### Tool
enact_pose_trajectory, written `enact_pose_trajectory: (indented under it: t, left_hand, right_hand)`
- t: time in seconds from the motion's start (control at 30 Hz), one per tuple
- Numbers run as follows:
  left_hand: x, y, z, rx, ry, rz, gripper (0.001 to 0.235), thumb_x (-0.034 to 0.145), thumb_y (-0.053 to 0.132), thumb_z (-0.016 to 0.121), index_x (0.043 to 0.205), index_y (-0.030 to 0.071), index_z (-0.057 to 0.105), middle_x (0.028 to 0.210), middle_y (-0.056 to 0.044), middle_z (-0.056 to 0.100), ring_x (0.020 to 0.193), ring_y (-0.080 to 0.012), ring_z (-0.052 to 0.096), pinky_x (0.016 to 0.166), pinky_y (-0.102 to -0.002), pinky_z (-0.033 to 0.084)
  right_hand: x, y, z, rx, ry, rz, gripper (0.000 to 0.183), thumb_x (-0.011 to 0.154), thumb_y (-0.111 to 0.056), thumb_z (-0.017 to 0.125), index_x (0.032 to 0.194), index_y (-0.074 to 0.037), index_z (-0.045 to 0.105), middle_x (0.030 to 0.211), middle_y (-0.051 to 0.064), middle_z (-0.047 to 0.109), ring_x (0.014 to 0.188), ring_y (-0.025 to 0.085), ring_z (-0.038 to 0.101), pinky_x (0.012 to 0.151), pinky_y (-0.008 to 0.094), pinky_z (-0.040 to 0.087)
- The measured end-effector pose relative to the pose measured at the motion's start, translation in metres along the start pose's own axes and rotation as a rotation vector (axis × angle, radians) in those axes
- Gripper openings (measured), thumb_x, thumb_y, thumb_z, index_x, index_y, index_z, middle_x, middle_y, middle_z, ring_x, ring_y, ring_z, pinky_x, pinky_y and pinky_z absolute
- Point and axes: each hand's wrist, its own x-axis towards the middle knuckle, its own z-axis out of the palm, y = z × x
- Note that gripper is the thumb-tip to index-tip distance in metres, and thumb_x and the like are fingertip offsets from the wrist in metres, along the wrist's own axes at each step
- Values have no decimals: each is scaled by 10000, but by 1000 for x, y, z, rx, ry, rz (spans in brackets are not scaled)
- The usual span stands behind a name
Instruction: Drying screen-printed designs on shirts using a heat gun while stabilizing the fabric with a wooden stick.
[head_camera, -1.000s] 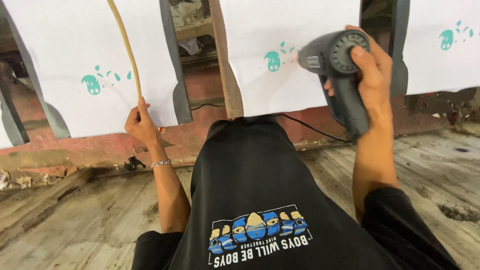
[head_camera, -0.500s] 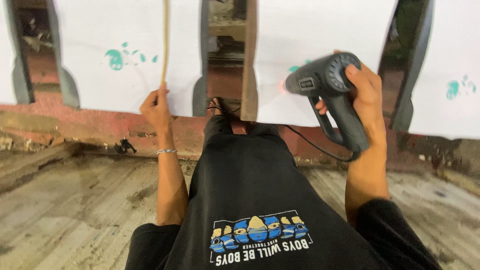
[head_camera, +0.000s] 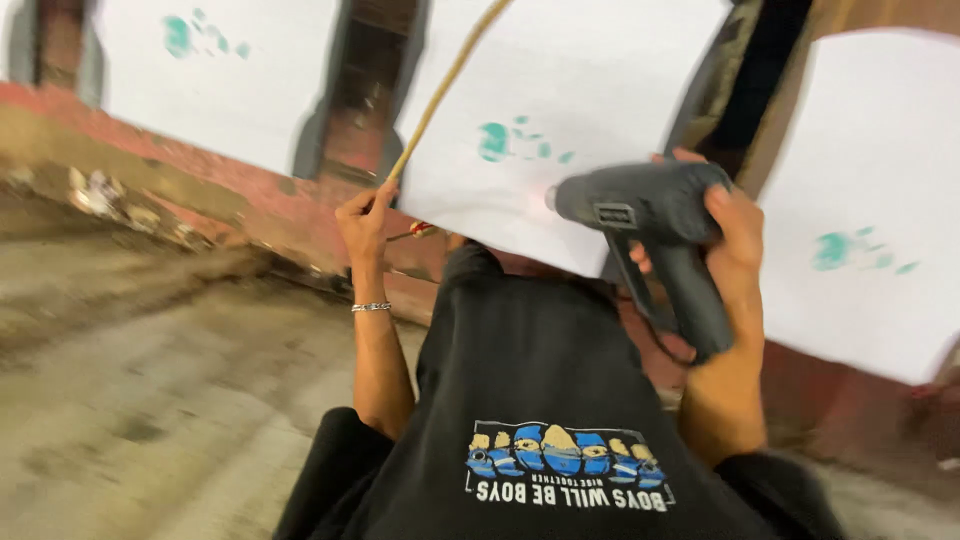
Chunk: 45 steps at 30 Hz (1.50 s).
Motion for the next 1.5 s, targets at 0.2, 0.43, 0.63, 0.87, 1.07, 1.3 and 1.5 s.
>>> enact_pose_trajectory:
  t: [0.2,0.43,0.63,0.87,1.07,1.3,1.5]
  left_hand:
    - [110,-42,-108,14,-51,84,233,986,251,729,865,65,802,592,43,539,567,-46,424,480,-210,369]
    - [193,-105,-168,9,55,167,186,1051,173,706,941,53,796,631,29,587,570,-54,380,541,-198,257]
    - [207,-72,-152,116,278,185,325,975,320,706,821,55,813,759,-65,794,653,-90,634,562,-263,454]
    - [221,-89,-147,127,474,372,275,947,241,749,763,48,816,648,-54,768,476,-59,445,442,-239,267]
    - [225,-88,-143,67,395,371,291,982,193,726,775,2,797,672,-85,762,516,-85,506,458,-252,328]
    - [221,-89,-148,112,358,370,220,970,185,748,846,21,825,708,-60,766,603,-104,600,510,-266,396]
    - [221,-88,-147,69,353,306,246,966,215,740,840,22,826,697,-59,766,576,-90,553,510,-261,365]
  right_hand:
    - [48,45,117,-412,15,-152,613,920,-469,624,1368,-51,613,801,171,635,549,287,681,458,327,594]
    - [42,73,160,-379,184,-137,480,930,-438,657,1181,-30,656,689,117,501,465,278,591,419,336,518]
    - [43,76,168,-465,192,-288,410,1046,-451,598,972,-53,533,754,129,549,564,291,666,457,349,560]
    - [49,90,192,-467,164,-339,413,1058,-462,558,1003,-52,565,767,132,583,586,268,657,534,357,602]
    - [36,74,201,-548,232,-246,599,926,-570,614,1215,-47,655,915,123,661,606,233,683,479,291,593]
    - [35,74,199,-523,230,-283,531,980,-482,592,1295,-56,623,888,129,620,596,246,664,481,296,585]
    - [48,79,203,-528,151,-280,548,987,-480,582,1308,-37,604,845,157,614,587,265,666,497,327,593]
